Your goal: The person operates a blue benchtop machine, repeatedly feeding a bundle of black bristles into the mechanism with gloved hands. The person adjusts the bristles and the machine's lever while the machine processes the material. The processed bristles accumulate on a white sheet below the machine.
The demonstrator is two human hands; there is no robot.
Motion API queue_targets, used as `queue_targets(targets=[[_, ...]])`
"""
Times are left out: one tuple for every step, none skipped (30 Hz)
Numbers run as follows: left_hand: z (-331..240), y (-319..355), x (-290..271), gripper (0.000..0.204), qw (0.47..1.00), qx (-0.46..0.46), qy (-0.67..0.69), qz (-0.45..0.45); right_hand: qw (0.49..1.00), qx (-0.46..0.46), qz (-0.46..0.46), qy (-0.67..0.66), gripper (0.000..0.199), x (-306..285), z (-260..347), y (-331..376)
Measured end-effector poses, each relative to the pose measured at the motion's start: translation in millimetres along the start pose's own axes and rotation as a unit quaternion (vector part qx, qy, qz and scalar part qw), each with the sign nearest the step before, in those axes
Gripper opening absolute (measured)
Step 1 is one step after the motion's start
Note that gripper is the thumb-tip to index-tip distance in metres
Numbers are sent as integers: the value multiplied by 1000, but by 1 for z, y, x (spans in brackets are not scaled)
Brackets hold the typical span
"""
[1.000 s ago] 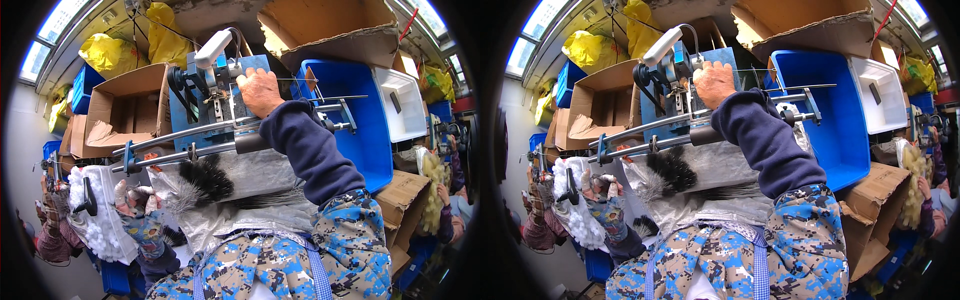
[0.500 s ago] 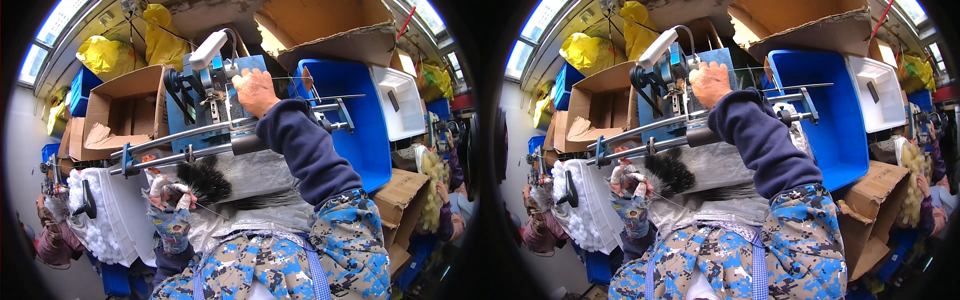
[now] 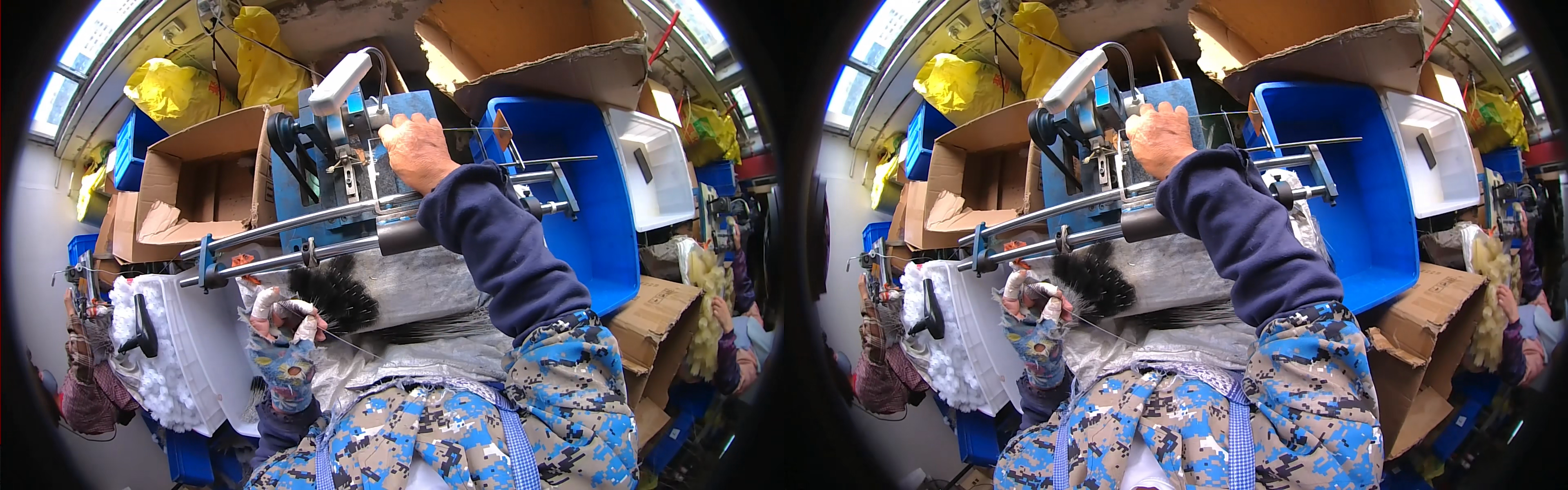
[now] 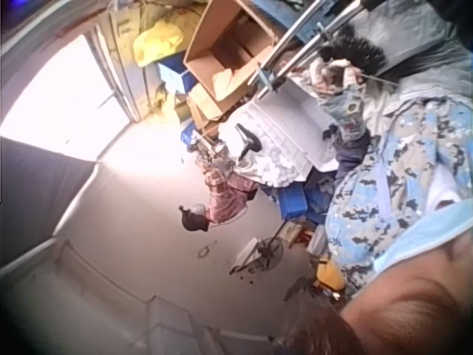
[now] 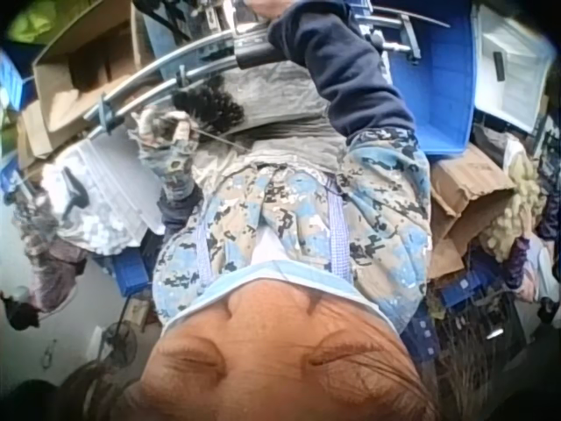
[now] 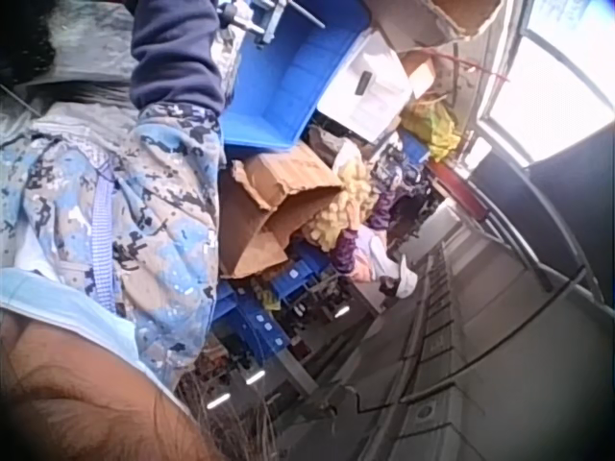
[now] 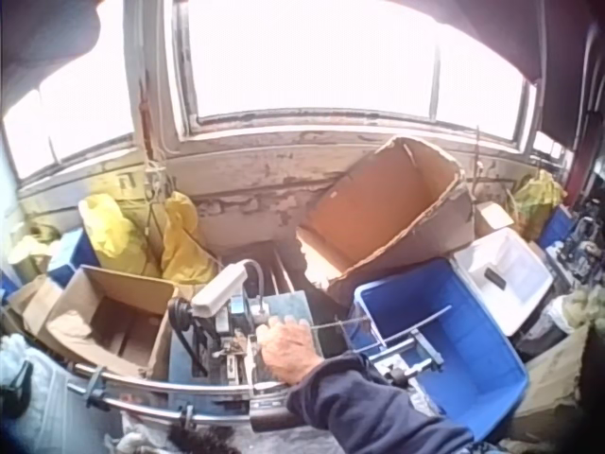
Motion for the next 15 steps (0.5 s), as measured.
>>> queue_targets(targets=[[0, 0, 0, 59, 1000, 0, 0, 1, 1000, -1, 3, -14, 17, 1, -1, -1], [1, 0, 1, 57, 1000, -3, 7, 4, 999, 2, 11, -32, 18, 4, -4, -3], [2, 0, 2, 56, 1000, -7, 14, 7, 999, 4, 19, -50, 18, 7, -6, -5], [2, 1, 3, 54, 1000, -10, 21, 10, 997, 7, 27, -68, 19, 9, -7, -6], [3, 1, 4, 54, 1000, -17, 23, 11, 996, 26, 46, -69, 20, 9, -7, -8], [3, 2, 6, 54, 999, -24, 25, 13, 997, 36, 45, -51, 20, 8, -8, -8], [3, 3, 7, 54, 999, -31, 27, 15, 997, 46, 44, -32, 20, 7, -9, -7], [2, 3, 9, 54, 999, -31, 19, 17, 997, 55, 43, -15, 20, 6, -8, -7], [-1, 3, 11, 54, 999, -32, 12, 19, 995, 54, 77, -14, 22, 4, -10, -6], [-2, 2, 13, 53, 999, -32, 4, 22, 998, 51, 43, -11, 24, 3, -14, -4], [-3, 3, 11, 52, 999, -30, 1, 14, 999, 47, 8, -10, 26, 2, -14, 0], [-5, 3, 9, 52, 1000, -18, -4, 15, 999, 44, -27, -8, 28, -1, -16, 5], [-5, 3, 4, 52, 1000, -7, -9, 18, 999, 34, -28, -3, 38, -3, -20, 13], [-7, 5, -3, 52, 1000, 5, -16, 12, 999, 23, 26, 11, 47, -15, -16, 21], [-4, 6, -11, 52, 999, 9, -32, 6, 1000, 22, 16, -7, 50, -18, -20, 33]])
Point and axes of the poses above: each hand's wrist, its own y-axis away from the middle knuckle, its own x-axis out of the palm, z = x × y, the point moved 4 cm from there along -y, towards the middle knuckle, and after that the axes turned 5 degrees about x, right-handed, at the moved point
